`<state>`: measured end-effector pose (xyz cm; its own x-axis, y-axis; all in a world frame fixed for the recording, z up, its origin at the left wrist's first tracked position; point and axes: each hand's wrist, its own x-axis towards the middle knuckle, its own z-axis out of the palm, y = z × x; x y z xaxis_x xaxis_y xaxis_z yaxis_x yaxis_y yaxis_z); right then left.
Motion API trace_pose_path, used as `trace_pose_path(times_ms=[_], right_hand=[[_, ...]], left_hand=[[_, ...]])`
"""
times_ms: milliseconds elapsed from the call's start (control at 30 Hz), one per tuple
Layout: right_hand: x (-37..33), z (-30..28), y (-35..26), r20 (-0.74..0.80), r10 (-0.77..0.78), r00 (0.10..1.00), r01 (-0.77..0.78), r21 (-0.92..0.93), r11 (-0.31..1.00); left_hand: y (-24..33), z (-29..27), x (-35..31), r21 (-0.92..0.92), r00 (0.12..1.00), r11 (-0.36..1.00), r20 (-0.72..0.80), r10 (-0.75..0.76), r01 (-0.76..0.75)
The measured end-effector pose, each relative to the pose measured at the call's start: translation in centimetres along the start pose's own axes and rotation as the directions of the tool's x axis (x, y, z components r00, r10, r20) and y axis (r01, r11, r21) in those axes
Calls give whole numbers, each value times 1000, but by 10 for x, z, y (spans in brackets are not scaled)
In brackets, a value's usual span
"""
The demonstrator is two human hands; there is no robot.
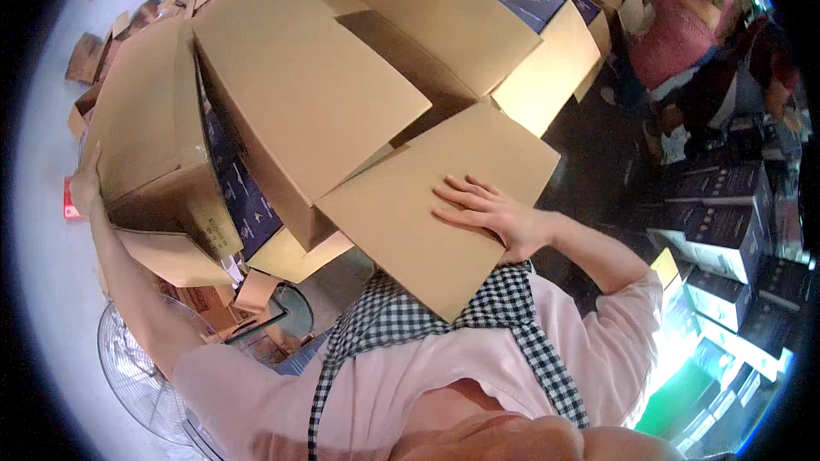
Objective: The person organizes smaller product boxes into larger shipping cartons and then individually packs items into product boxes by placing an object inside and closing the lid.
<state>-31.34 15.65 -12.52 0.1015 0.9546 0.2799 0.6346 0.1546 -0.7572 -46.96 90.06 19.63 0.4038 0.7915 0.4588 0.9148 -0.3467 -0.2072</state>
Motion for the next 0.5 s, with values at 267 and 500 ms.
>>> trace_pose_path(times_ms=[267,500], right_hand=[[77,27,20,-36,235,971,-236,-25,971],[168,40,6,-337,500,797,-429,267,863]], left_hand=[[-2,7,-21,-192,998,981,-55,-5,-6],[46,-42,-57,-38,991,994,-75,-107,104]])
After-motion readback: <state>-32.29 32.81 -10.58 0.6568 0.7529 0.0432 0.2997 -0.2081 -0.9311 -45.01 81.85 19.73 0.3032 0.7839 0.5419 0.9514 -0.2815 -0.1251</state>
